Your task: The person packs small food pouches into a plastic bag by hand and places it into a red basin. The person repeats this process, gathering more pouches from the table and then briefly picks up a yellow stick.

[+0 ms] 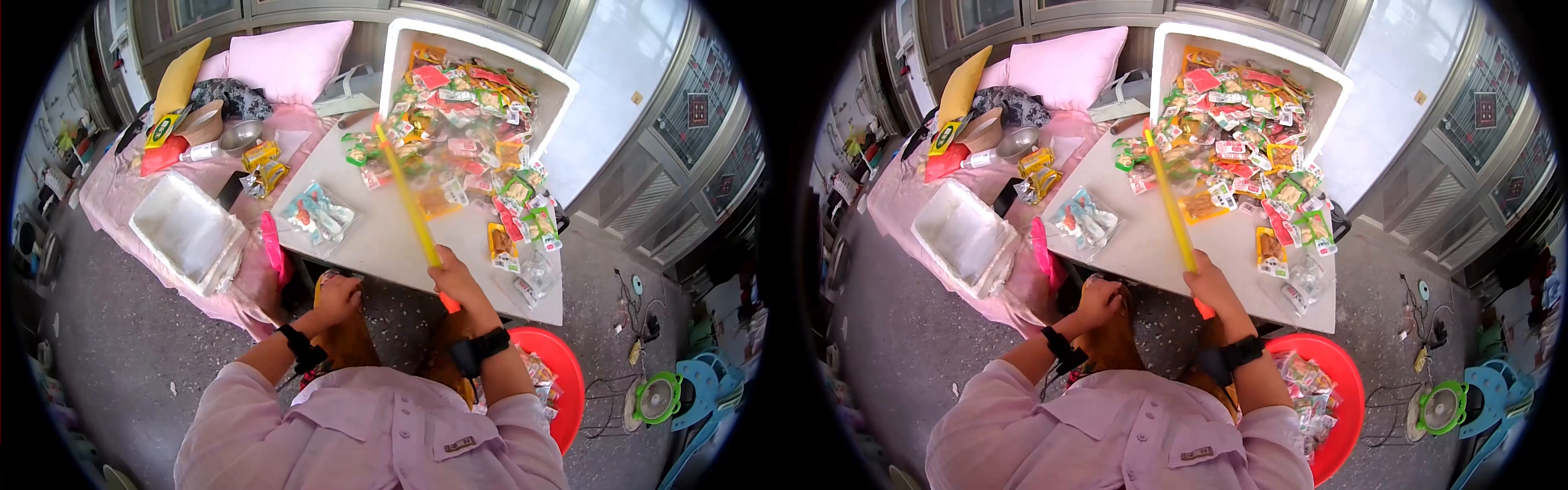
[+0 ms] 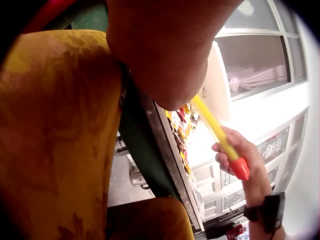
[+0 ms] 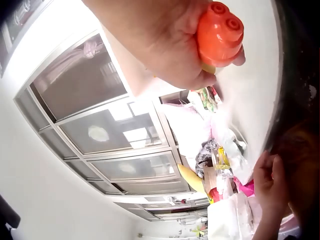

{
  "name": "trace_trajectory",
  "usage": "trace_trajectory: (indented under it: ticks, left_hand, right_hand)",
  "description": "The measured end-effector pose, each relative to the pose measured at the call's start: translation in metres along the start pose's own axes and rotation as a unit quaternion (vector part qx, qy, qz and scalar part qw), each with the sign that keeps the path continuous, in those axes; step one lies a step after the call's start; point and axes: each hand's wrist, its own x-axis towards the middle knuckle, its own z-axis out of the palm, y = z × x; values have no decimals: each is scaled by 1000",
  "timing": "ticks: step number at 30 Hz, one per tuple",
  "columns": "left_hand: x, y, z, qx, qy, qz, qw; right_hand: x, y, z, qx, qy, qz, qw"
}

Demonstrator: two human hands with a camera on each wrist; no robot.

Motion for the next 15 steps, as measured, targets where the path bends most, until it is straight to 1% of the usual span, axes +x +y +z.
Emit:
trace_trajectory:
  ticks: [3,6,9,12,15]
  left_hand:
    - [0,-16,0,36,-14,-9,999]
    - [-2,-19,3,53,4,-5,999]
    - [0,-16,2,72,4,-4,997]
    - [0,-16,3,77,10,-7,997]
    - [0,-13,2,77,10,-7,997]
  right_hand:
    - [-12,5,-12,-14,-7,2,1000]
    - [-43,4,-28,-59,-25,41,997]
    - [-74,35,-34,-60,-14,-11,998]
    - [-119,28,-37,-116,15,-15,993]
    - [-155,64,-34,-103,0,6,995]
